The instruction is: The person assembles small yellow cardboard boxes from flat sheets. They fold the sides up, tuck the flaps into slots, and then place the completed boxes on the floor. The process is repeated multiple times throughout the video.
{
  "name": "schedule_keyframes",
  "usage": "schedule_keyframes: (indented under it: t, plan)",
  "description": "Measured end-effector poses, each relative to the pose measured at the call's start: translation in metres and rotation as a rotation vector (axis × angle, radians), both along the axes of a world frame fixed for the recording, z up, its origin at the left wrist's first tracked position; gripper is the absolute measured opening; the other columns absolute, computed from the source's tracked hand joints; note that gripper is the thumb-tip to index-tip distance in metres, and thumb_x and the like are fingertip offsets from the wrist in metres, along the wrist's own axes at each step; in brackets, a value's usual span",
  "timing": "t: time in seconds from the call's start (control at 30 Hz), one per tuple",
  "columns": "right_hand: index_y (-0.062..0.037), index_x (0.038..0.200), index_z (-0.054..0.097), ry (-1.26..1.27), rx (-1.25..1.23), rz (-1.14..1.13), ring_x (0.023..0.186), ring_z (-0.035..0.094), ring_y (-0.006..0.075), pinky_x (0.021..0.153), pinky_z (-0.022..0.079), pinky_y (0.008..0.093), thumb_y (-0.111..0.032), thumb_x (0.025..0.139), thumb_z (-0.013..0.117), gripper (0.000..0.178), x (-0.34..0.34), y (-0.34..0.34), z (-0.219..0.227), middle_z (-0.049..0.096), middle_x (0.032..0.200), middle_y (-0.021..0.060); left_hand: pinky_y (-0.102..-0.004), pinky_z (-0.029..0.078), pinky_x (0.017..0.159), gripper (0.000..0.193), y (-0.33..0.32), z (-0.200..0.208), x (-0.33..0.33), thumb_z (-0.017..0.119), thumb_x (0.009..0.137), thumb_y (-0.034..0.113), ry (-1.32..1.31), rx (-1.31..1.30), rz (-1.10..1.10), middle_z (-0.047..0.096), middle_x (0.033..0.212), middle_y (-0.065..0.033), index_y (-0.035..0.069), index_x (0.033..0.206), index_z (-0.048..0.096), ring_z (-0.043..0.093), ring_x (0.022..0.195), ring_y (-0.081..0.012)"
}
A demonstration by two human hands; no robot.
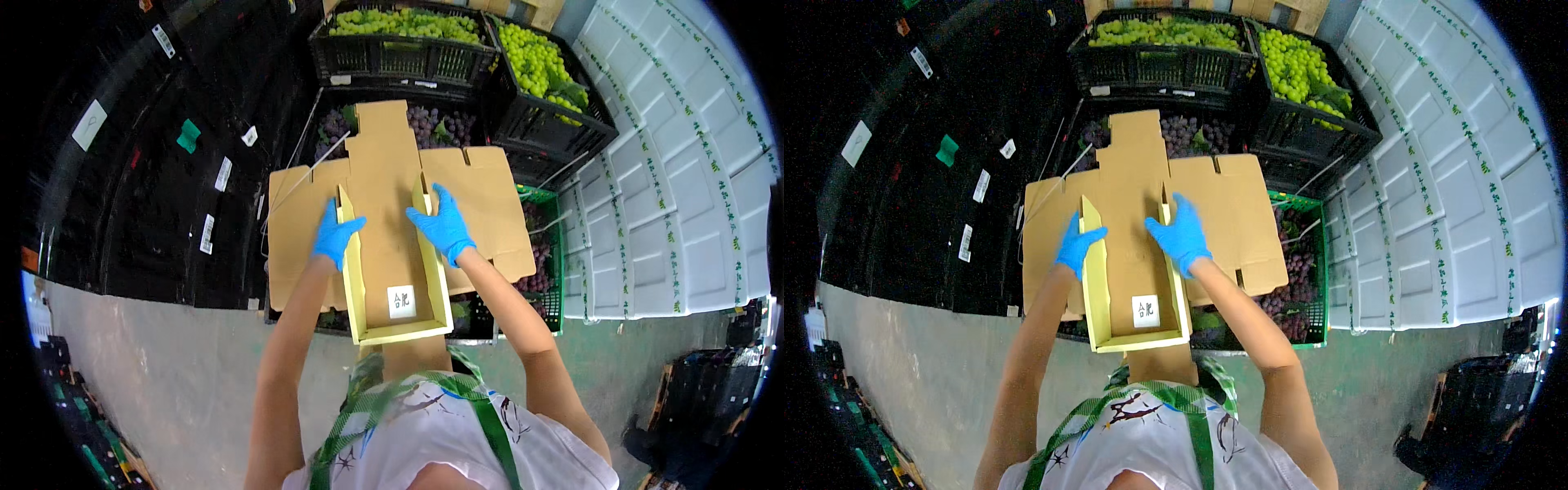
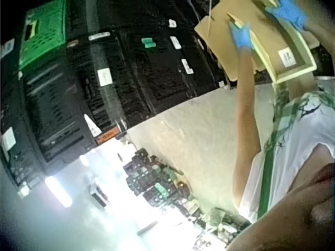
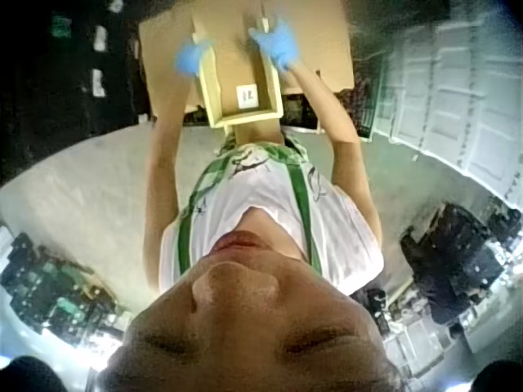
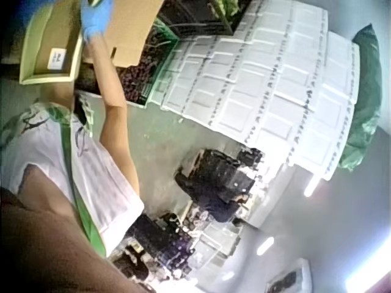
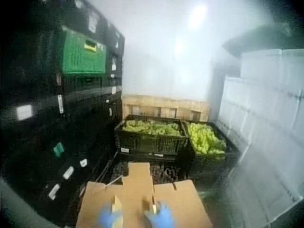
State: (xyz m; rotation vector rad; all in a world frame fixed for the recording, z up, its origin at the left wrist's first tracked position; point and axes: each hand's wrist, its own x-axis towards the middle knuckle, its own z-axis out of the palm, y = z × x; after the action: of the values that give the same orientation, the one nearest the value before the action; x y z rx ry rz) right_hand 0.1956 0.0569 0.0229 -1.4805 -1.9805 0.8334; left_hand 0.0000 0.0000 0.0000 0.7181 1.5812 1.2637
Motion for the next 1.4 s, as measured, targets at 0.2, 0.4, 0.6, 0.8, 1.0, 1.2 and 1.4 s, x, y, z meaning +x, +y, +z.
schedule_keyframes:
  t: [0.2,0.4,0.6,0.8,1.0,1.2,1.4]
  plan:
    - [-0.0038,0.123,0.029,0.462,-0.350,0.028,0.105,0.044,0.0271,0.085,0.036,0.0327,-0.012,0.070,0.052,0.059,-0.004,0.021,-0.045,0.041,0.118,0.0192,-0.0324,0.041,0.081,0.078,0.002,-0.013,-0.002,0.048,0.058,-0.010,-0.067,0.009,-0.008,0.043,0.115,-0.0116,0.011,0.129,0.023,0.046,0.099,-0.0230]
    - [-0.0029,0.123,0.029,0.344,-0.320,-0.005,0.081,0.052,0.0213,0.069,0.042,0.0286,-0.004,0.069,0.047,0.057,-0.011,0.025,-0.035,0.049,0.106,0.0156,-0.0311,0.040,0.082,0.077,0.004,-0.010,-0.005,0.045,0.057,-0.010,0.060,-0.029,0.009,0.043,0.115,-0.0118,0.011,0.128,0.025,0.046,0.100,-0.0237]
    - [-0.0035,0.123,0.030,0.466,-0.424,-0.045,0.077,0.051,0.0189,0.065,0.042,0.0270,0.004,0.067,0.042,0.058,-0.008,0.019,-0.022,0.050,0.100,0.0140,-0.0302,0.040,0.080,0.073,0.005,-0.014,-0.008,0.044,0.057,-0.009,0.096,-0.059,-0.001,0.046,0.111,-0.0133,0.010,0.126,0.029,0.048,0.097,-0.0232]
    - [-0.0064,0.114,0.043,0.548,-0.395,-0.059,0.073,0.049,0.0169,0.063,0.041,0.0271,0.006,0.066,0.042,0.050,-0.010,0.033,-0.028,0.053,0.089,0.0101,-0.0295,0.042,0.073,0.061,0.010,-0.001,-0.001,0.044,0.056,-0.008,0.239,-0.077,-0.050,0.052,0.097,-0.0113,0.008,0.115,0.043,0.051,0.087,-0.0211]
    - [-0.0048,0.083,0.054,0.513,-0.404,0.076,0.068,0.046,0.0124,0.060,0.039,0.0241,0.005,0.064,0.047,0.023,-0.017,0.029,-0.019,0.052,0.071,0.0041,-0.0278,0.040,0.058,0.020,0.009,-0.014,-0.005,0.053,0.063,-0.001,0.057,0.065,-0.086,0.049,0.070,-0.0036,0.005,0.082,0.051,0.047,0.063,-0.0153]
    - [-0.0012,0.069,0.050,0.421,-0.447,0.030,0.061,0.038,0.0099,0.057,0.035,0.0261,-0.024,0.079,0.052,0.025,-0.017,0.002,0.007,0.043,0.060,0.0027,-0.0240,0.035,0.054,0.025,0.001,-0.023,0.012,0.060,0.075,0.026,-0.045,0.099,0.010,0.045,0.062,0.0014,0.003,0.070,0.050,0.039,0.060,-0.0072]
    - [0.0005,0.082,0.053,0.639,-0.702,-0.021,0.074,0.045,0.0124,0.069,0.038,0.0271,-0.020,0.076,0.055,0.022,0.010,-0.035,-0.029,0.051,0.077,0.0056,-0.0219,0.035,0.057,0.015,-0.049,-0.018,0.032,0.052,0.080,0.014,-0.004,0.061,-0.119,0.043,0.062,0.0024,0.004,0.070,0.050,0.037,0.062,-0.0057]
